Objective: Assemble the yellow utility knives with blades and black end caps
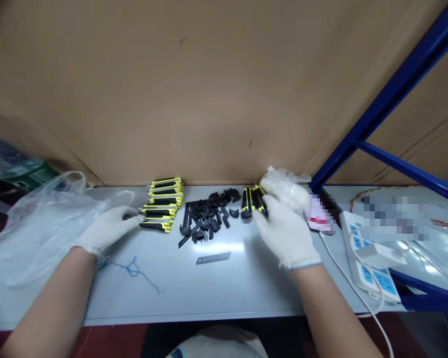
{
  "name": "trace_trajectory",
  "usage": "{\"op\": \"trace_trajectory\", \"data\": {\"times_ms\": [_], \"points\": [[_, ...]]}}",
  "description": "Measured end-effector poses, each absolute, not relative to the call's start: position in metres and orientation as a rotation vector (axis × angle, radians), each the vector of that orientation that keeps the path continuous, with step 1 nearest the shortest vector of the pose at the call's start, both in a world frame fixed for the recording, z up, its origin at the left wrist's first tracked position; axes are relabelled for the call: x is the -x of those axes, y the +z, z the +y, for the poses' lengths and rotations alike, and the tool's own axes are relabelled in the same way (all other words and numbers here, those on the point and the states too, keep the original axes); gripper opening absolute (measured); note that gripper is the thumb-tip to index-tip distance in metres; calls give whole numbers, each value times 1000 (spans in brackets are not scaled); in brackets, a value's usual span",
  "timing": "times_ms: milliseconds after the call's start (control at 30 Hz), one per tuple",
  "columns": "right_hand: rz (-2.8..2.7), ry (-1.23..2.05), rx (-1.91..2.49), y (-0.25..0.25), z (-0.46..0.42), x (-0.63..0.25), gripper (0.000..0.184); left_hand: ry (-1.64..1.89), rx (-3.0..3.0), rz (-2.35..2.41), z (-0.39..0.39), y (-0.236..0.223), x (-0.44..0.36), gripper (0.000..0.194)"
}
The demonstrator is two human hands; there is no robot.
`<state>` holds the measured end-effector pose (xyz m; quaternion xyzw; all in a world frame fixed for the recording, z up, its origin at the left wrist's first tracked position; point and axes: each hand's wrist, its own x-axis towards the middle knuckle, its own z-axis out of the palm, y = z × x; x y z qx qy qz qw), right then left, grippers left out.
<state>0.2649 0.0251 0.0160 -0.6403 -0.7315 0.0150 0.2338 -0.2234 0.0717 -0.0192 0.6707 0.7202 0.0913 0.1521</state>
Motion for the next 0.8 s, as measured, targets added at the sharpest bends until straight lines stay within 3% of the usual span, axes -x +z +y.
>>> {"op": "trace_trajectory", "data": {"times_ms": [167,367,533,800], "points": [[-2724,288,1381,-1,-26,-203,17,238,-1983,1937,68,-22,239,52],[-2881,126,1517,-11,-20,-176,16,188,-2281,1776,66,-22,237,67],[-2914,157,1495,-6,-14,-172,13,139,-2495,1728,65,-21,212,46],[-3120,26,1284,-6,-28,-152,17,501,-2469,1772,58,-12,205,38]]}}
